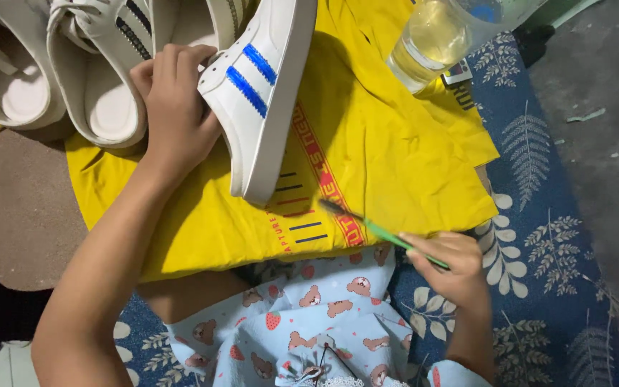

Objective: The person cleans a white sneaker with blue stripes using a green toothbrush and a liquid solution from a plastic cup. They repeatedly dip the brush into the cup and scrub the shoe's surface while holding it steady on a yellow cloth.

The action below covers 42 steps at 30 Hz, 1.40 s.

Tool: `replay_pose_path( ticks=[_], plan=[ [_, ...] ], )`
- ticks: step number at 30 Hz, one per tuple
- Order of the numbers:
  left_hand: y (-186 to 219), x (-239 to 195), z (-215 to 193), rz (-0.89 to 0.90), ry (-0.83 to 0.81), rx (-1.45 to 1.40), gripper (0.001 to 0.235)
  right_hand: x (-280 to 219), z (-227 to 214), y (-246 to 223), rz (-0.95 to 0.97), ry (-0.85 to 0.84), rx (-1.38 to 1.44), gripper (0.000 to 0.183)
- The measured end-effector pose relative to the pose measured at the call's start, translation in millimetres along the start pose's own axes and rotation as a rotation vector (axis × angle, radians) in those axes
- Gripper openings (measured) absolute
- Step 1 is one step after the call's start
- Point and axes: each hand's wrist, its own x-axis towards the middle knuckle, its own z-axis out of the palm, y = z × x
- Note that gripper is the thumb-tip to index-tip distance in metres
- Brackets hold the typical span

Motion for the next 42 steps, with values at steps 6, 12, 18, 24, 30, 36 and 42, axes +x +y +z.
replay_pose_path(
  ticks=[6, 12, 18, 24, 30, 36, 42],
  plan=[
    [-2, -1, 1, 0.008, 0.001, 0.023, 0.039, -6, 1, 11, 0.043, 0.112, -0.201, 0.032],
    [1, 1, 0, -0.013, -0.013, 0.013, 0.041, -10, -29, 62, -0.217, 0.378, -0.372, 0.014],
    [-10, -4, 8, -0.029, -0.029, 0.042, 0.037, 119, -86, -42, -0.235, 0.438, -0.482, 0.04],
    [-2, 1, 4, -0.091, -0.029, 0.002, 0.033, 202, -113, -60, -0.073, 0.616, 0.05, 0.028],
    [-2, 1, 4, -0.139, -0.064, -0.011, 0.039, 223, -104, -83, -0.464, 0.599, -0.353, 0.027],
    [-5, -2, 5, -0.144, -0.08, 0.011, 0.045, 177, -113, -69, -0.194, 0.71, -0.385, 0.019],
    [-8, -4, 6, -0.136, -0.103, 0.041, 0.046, 162, -134, -59, -0.09, 0.609, -0.492, 0.015]
  ],
)
